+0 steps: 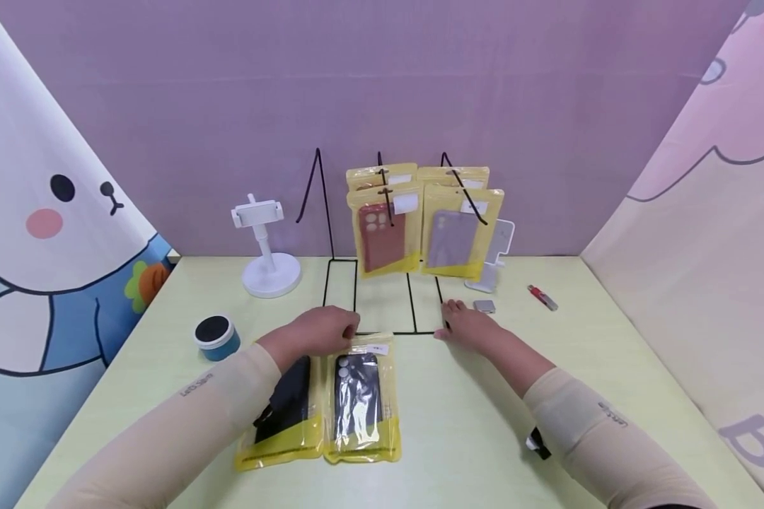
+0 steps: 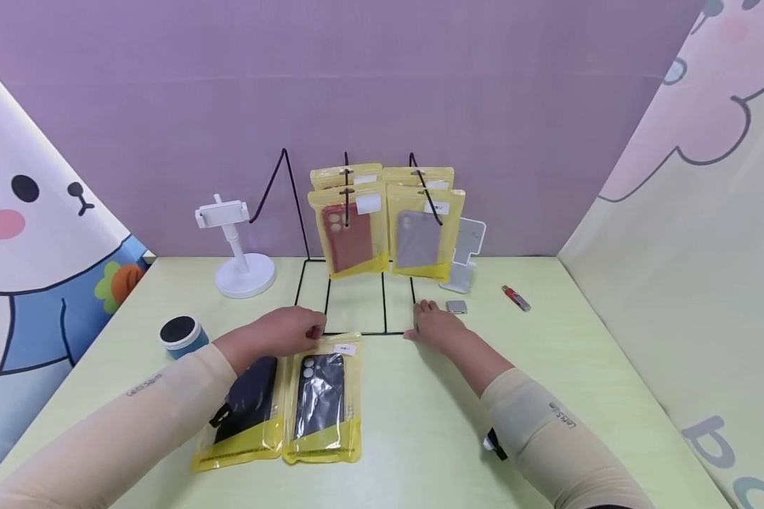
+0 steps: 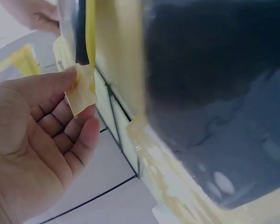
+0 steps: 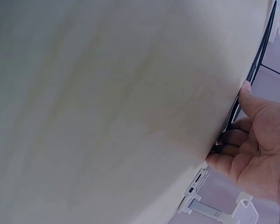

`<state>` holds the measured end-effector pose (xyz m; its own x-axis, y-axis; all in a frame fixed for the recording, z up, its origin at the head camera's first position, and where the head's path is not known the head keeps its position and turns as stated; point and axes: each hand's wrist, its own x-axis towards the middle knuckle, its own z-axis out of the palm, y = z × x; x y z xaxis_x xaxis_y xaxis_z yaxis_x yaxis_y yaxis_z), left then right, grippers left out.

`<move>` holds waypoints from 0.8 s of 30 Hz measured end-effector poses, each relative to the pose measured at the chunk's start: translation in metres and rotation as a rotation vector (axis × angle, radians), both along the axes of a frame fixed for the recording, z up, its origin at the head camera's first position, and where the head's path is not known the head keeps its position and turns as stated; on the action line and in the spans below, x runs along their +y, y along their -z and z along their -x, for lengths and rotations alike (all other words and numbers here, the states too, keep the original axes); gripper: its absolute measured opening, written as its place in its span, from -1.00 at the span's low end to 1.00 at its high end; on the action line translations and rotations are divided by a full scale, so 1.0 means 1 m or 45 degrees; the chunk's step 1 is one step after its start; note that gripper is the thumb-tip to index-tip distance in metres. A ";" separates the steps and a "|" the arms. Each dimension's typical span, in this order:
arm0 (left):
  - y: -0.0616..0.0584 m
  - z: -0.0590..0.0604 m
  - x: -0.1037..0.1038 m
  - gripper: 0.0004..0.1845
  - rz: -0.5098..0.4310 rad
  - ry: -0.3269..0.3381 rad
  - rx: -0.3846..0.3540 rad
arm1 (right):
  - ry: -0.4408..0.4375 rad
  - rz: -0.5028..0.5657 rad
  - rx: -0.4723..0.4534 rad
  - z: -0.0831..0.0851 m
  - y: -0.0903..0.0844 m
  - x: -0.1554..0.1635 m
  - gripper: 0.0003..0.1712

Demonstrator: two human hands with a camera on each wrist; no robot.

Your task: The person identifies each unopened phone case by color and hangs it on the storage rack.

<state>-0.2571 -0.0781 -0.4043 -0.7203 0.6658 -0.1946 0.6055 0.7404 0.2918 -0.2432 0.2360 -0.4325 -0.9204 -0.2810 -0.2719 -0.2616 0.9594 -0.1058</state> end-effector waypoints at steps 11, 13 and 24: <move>-0.031 -0.003 -0.017 -0.87 -0.342 -0.057 -0.187 | 0.024 0.012 -0.029 0.000 -0.003 -0.002 -0.16; -0.038 -0.007 -0.020 -0.90 -0.414 -0.071 -0.208 | 0.013 0.015 -0.018 0.000 -0.003 -0.001 -0.16; -0.084 -0.037 -0.036 -0.95 -0.680 -0.058 -0.098 | 0.011 0.031 0.006 -0.002 -0.001 0.001 -0.17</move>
<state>-0.2200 -0.1139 -0.3203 -0.7479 0.6548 0.1090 0.5383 0.5022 0.6767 -0.2412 0.2366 -0.4318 -0.9240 -0.2795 -0.2610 -0.2539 0.9587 -0.1279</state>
